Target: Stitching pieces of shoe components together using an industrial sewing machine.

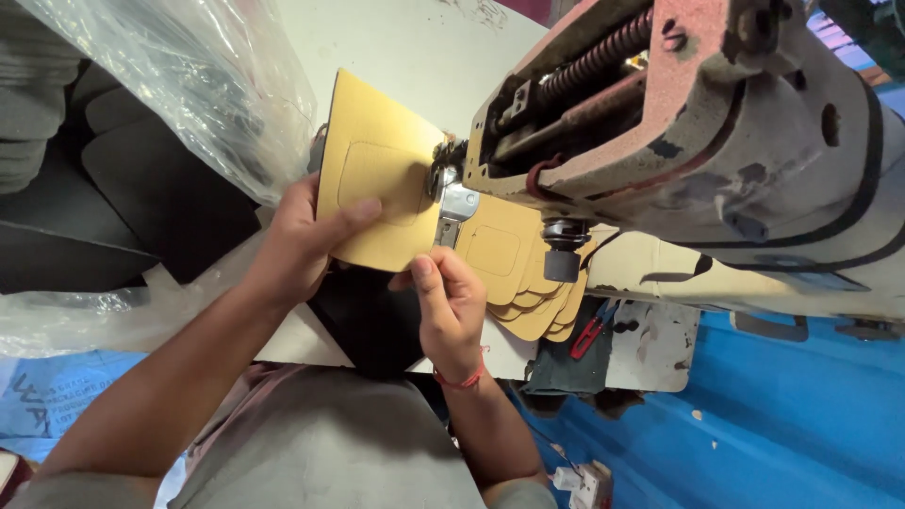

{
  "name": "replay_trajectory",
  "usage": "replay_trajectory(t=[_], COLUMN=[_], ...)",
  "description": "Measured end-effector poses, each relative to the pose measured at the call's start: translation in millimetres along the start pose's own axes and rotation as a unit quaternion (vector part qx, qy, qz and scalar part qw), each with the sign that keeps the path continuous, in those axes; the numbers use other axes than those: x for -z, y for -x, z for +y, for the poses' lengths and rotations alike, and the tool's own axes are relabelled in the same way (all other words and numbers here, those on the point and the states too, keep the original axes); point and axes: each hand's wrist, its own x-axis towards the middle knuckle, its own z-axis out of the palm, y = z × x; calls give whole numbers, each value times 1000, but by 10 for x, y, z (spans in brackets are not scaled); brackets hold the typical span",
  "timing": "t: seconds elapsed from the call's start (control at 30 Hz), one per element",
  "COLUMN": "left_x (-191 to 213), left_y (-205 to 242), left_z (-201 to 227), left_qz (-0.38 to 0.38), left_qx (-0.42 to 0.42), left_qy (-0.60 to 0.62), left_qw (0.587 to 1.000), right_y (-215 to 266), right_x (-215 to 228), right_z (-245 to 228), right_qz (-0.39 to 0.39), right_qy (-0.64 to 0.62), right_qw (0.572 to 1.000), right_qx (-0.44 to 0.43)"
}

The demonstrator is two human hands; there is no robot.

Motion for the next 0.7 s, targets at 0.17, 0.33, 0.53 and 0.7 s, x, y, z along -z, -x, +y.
replay_trajectory(t=[0.17, 0.33, 0.53, 0.7], left_x=[-118, -227, -294, -311], left_y=[-61, -159, -276, -301], left_z=[80, 189, 202, -21], left_qz=[14, 19, 43, 148], left_qx=[-12, -27, -29, 13], left_qy=[19, 27, 30, 81], left_qw=[1000, 999, 998, 986], right_y=[-21, 156, 392, 463], right_x=[14, 25, 123, 155], right_z=[-10, 102, 464, 423], right_qz=[3, -11, -45, -38], right_qy=[-11, 37, 115, 173], right_qw=[1000, 999, 992, 984], right_qx=[13, 13, -35, -20])
